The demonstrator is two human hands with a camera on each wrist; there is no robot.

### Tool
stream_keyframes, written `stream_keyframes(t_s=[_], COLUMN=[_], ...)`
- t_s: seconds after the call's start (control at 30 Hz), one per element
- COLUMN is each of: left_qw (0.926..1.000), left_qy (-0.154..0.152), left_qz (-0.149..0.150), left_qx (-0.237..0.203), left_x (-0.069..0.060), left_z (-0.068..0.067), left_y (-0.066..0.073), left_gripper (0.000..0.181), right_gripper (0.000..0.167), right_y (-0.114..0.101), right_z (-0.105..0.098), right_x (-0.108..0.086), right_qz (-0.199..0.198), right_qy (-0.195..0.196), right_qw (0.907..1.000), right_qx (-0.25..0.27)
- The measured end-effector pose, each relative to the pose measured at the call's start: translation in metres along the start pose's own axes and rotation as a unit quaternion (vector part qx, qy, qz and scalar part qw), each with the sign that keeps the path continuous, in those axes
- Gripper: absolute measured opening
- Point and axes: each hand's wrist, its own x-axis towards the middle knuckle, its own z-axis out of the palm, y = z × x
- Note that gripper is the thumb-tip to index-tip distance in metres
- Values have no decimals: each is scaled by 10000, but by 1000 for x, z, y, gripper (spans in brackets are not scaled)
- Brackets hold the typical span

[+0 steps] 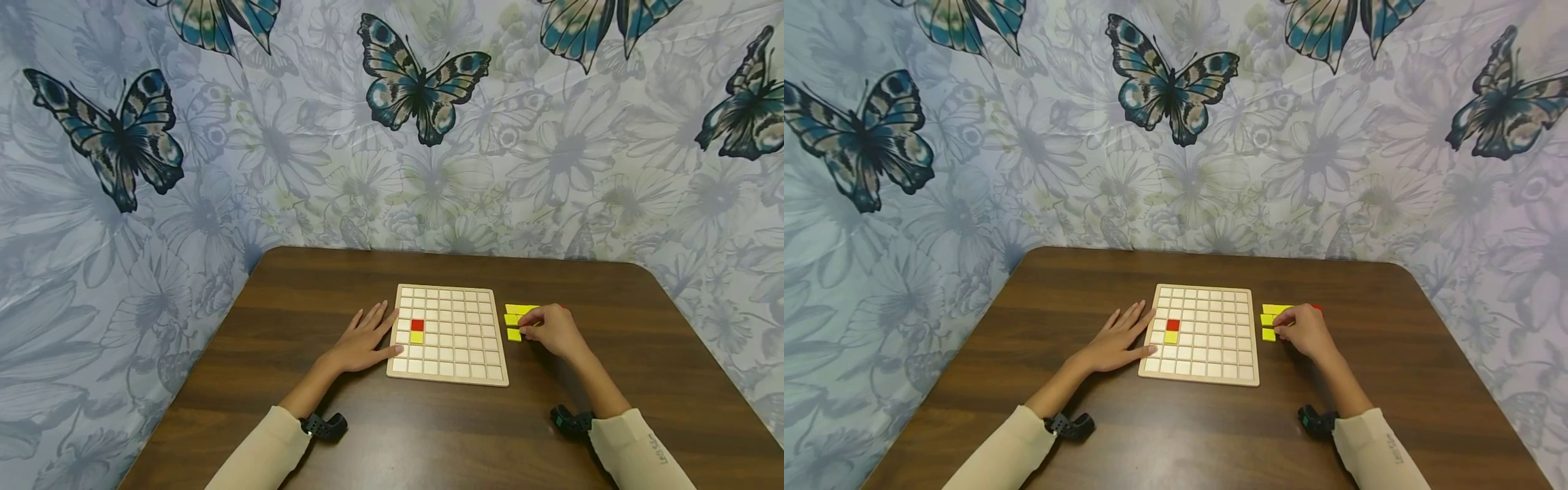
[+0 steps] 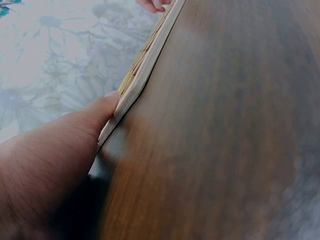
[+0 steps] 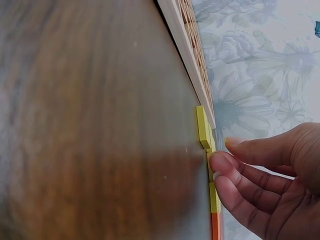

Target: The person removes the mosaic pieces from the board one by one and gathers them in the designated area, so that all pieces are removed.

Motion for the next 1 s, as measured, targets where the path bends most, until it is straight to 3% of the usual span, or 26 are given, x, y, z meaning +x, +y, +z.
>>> stream_keyframes(t_s=[0.5, 1.0], left_qw=[10000, 10000], left_qy=[81, 0], left_qz=[57, -14], left_qx=[-9, -29], left_x=[0, 1], left_z=[3, -1], left_y=[-3, -1], left_gripper=[85, 86], right_gripper=[10, 9], right_y=[-16, -58], right_z=[2, 11], right_x=[-1, -5], right_qz=[-91, -749], right_qy=[149, -45], right_qw=[9998, 9971], right_qx=[64, 105])
